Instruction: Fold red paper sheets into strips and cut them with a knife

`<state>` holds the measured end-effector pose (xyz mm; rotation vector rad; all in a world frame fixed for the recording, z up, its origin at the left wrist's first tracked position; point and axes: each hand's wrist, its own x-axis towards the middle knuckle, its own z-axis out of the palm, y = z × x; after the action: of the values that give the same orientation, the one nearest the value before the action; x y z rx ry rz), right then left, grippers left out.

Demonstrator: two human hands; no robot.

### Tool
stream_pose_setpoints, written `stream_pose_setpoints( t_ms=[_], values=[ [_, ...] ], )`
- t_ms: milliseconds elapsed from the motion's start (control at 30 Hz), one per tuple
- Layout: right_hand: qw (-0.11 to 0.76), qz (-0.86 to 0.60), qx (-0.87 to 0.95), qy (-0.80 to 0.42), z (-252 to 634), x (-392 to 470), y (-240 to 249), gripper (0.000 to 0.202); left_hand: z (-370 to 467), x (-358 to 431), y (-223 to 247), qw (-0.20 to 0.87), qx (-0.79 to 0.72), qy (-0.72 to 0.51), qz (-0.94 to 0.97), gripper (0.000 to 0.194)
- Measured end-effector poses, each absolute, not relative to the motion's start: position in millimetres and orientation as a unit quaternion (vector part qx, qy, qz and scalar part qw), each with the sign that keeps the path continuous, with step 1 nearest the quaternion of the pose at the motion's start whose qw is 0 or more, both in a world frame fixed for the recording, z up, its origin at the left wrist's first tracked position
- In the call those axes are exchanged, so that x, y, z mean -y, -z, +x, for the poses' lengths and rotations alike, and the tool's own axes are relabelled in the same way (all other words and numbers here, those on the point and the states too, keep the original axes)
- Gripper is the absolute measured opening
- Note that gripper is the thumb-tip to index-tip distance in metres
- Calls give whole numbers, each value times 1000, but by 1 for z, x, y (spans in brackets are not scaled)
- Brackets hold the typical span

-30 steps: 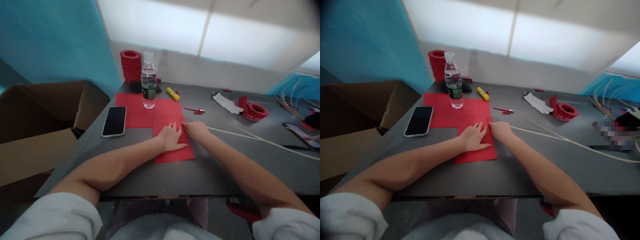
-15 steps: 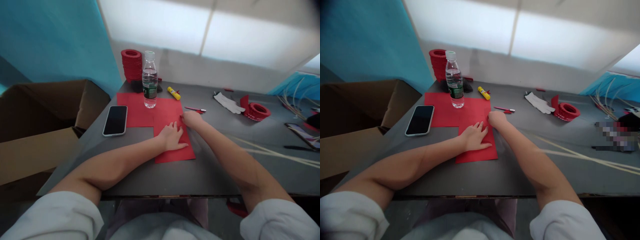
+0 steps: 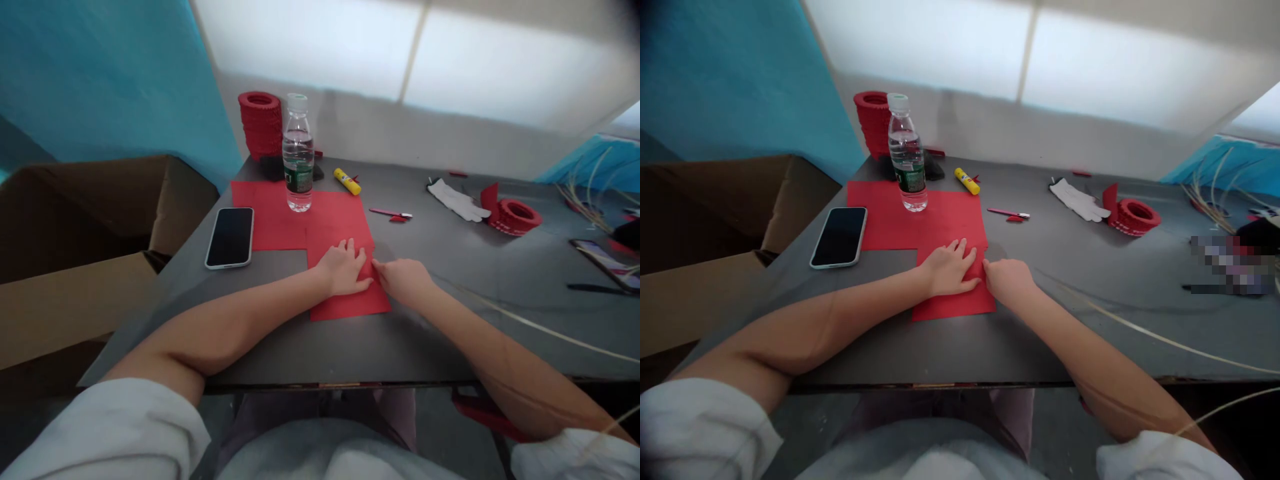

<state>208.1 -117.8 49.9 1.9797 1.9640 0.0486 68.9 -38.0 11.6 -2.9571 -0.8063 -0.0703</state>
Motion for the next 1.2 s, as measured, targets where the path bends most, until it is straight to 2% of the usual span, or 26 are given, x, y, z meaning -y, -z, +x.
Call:
stream_pose_setpoints(
  t_ms=[233, 433, 533, 667, 800, 933, 1100, 1200],
  values=[
    [222, 676, -703, 12, 194, 182, -57, 45, 68, 40, -18, 44, 265, 2, -963, 70],
    [207, 677, -705, 31, 189, 221, -53, 47, 68, 41, -20, 48, 260, -4, -964, 65],
    [157, 701, -694, 44, 192, 227, -52, 42, 68, 38, -22, 61, 246, -4, -967, 65],
    [16, 743, -664, 85, 196, 222, -45, 37, 72, 27, -26, 54, 206, -18, -977, 65],
    [-98, 775, -625, -7, 190, 212, -27, 37, 85, 17, -34, 44, 122, -42, -991, 51],
    [-116, 781, -609, -79, 181, 199, -15, 43, 94, 10, -37, 47, 101, -30, -993, 48],
    [-102, 793, -600, -25, 184, 187, -13, 59, 95, 4, -30, 46, 91, -6, -995, 52],
    [-113, 798, -592, 1, 190, 184, -10, 56, 89, 5, -24, 46, 86, 13, -995, 54]
  ],
)
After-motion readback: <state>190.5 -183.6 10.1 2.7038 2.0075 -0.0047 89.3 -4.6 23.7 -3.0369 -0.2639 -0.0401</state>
